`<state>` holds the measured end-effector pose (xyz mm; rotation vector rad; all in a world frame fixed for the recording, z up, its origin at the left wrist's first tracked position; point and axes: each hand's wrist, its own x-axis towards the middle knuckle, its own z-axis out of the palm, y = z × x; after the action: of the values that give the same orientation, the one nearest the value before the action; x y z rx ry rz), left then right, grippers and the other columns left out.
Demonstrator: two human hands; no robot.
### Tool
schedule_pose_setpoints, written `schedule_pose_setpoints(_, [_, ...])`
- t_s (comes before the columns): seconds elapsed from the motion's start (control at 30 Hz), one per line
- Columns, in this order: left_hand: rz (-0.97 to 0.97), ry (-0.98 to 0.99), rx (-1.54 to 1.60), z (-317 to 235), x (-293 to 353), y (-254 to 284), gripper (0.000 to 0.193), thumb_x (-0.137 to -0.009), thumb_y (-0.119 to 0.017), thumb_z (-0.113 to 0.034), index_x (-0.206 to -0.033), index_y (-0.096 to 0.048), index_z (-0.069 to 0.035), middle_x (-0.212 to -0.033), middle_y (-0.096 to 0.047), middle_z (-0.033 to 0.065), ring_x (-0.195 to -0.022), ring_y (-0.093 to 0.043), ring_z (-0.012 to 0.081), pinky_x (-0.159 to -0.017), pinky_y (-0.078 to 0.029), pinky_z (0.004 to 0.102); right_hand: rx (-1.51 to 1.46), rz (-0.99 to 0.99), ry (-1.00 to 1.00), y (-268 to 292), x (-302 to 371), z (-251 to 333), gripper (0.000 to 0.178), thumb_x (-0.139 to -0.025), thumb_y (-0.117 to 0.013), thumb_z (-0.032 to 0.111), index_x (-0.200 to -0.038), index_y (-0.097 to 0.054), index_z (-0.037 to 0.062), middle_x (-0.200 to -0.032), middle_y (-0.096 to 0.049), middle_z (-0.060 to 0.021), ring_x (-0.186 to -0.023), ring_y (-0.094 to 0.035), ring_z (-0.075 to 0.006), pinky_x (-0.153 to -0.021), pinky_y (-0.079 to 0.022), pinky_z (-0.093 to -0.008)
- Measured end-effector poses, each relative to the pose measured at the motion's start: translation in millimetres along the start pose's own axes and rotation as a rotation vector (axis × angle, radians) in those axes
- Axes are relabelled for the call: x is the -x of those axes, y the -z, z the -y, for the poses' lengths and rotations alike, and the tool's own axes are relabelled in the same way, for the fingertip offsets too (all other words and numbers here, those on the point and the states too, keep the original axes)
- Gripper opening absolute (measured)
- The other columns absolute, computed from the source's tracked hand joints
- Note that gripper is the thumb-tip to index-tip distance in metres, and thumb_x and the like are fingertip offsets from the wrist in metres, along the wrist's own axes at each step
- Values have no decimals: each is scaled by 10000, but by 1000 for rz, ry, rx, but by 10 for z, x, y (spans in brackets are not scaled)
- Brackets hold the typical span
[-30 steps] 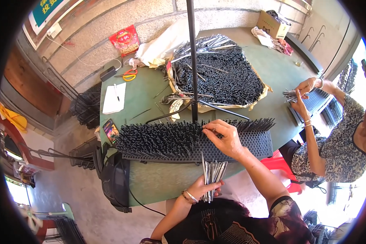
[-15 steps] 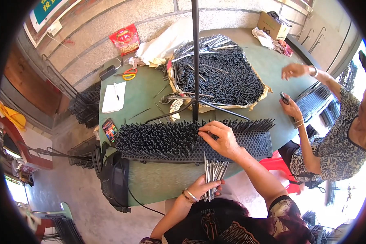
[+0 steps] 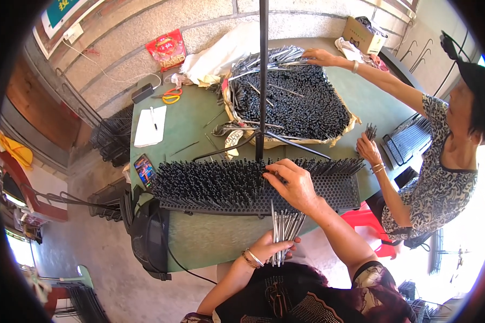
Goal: The person assembles industrial components by hand, inserting metal pins into a grid-like base.
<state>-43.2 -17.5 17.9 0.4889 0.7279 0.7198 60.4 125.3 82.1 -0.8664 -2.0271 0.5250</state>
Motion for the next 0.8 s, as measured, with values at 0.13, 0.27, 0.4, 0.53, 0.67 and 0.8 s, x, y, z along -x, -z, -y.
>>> schedule_pose_setpoints(0.13, [12,-29,-82,21,-12,25,304,-842,-603,-109,-1121,-524,-18,-1002,-611,73,-798,-588,117,-671,-519,269,71,22,36,-2,14,10,227,-754,-689,101,-947,-625,-1,-873,-596,-118,-665,-615,-235,-572,-499,-306])
schedule_pose_setpoints(0.27, [-3,-41,-118,56,-37,50,272,-846,-604,-106,-1096,-540,-20,-970,-610,57,-800,-586,113,-663,-516,267,30,12,24,-23,-13,46,287,-751,-681,105,-1000,-585,1,-896,-573,-139,-708,-593,-312,-602,-493,-363])
schedule_pose_setpoints(0.4, [-7,-41,-113,94,-49,58,268,-850,-597,-94,-1101,-535,-21,-972,-608,52,-805,-585,112,-663,-514,261,28,43,0,-21,1,-7,316,-744,-685,92,-1026,-579,-2,-923,-563,-147,-732,-593,-311,-618,-493,-361])
schedule_pose_setpoints(0.53, [2,-49,-129,73,-26,24,275,-853,-595,-91,-1112,-526,-26,-986,-603,51,-806,-579,106,-665,-512,255,20,-40,141,41,22,10,243,-740,-692,54,-969,-626,2,-922,-577,-126,-755,-600,-246,-644,-494,-319])
schedule_pose_setpoints(0.67, [9,-81,-176,51,4,33,308,-858,-583,-88,-1149,-499,-31,-1006,-598,52,-820,-571,99,-679,-508,252,-165,76,-227,328,97,128,152,-819,-633,98,-922,-644,-13,-873,-600,-100,-749,-583,-157,-621,-460,-255])
schedule_pose_setpoints(0.8, [54,-93,-219,3,-24,-6,337,-859,-576,-83,-1177,-477,-31,-1015,-595,53,-830,-568,97,-688,-506,254,-304,408,-484,421,284,6,283,-860,-608,242,-971,-636,-17,-804,-637,-112,-718,-596,-136,-638,-473,-259])
